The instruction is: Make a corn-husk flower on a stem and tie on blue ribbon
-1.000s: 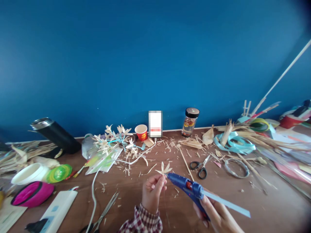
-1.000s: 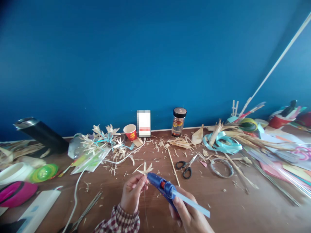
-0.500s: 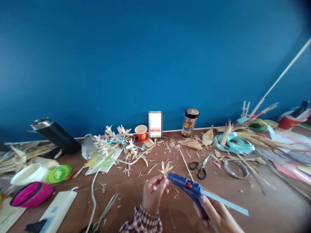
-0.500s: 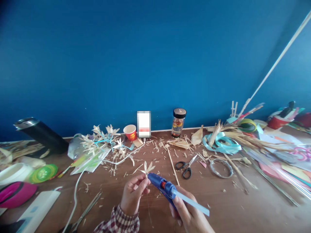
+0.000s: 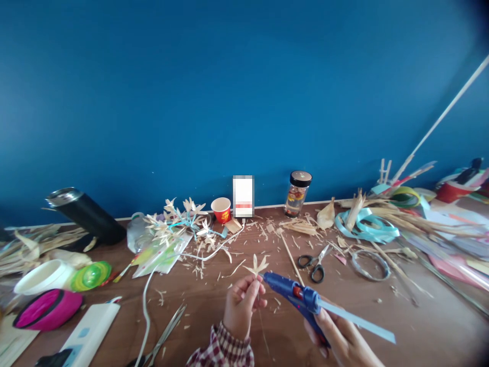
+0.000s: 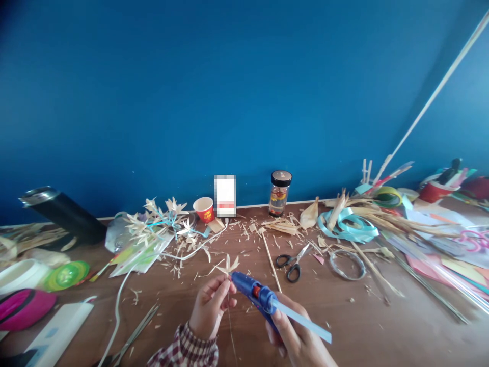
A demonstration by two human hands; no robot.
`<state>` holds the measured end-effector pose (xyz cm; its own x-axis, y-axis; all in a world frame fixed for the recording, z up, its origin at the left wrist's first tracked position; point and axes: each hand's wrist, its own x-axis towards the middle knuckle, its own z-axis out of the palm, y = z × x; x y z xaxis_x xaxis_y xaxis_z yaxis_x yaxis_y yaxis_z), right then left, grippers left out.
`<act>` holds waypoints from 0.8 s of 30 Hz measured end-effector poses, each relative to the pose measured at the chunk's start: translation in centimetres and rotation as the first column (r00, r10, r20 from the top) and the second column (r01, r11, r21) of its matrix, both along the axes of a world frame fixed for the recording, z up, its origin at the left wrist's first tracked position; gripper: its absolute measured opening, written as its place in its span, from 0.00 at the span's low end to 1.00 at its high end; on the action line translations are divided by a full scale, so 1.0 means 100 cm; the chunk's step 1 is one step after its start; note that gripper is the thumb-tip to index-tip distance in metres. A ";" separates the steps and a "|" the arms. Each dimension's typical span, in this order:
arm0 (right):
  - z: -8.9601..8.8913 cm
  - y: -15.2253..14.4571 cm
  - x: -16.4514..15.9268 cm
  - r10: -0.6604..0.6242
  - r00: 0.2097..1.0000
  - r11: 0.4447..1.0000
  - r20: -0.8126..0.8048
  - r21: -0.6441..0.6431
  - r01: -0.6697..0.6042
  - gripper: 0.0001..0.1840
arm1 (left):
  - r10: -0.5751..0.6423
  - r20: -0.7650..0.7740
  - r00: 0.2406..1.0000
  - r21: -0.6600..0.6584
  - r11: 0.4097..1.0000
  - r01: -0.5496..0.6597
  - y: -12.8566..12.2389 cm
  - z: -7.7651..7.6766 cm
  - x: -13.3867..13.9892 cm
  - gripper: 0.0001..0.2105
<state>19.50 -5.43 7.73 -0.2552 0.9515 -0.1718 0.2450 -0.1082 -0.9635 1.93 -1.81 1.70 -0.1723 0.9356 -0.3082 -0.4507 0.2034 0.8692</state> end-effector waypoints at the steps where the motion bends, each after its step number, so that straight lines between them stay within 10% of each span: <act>1: 0.000 0.000 0.000 0.002 1.000 1.000 -0.001 0.002 -0.002 0.28 | -0.001 0.016 1.000 -0.001 1.000 0.001 0.000 -0.001 0.000 0.13; 24: -0.014 0.002 0.002 -0.022 1.000 1.000 0.020 0.016 0.021 0.24 | -0.027 -0.042 0.999 0.023 0.999 0.028 -0.001 -0.004 -0.001 0.13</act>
<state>19.67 -5.28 6.37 -0.2312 0.9594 -0.1614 0.2626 -0.0982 -0.9599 1.81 -1.91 1.30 -0.1582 0.9471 -0.2793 -0.4086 0.1948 0.8917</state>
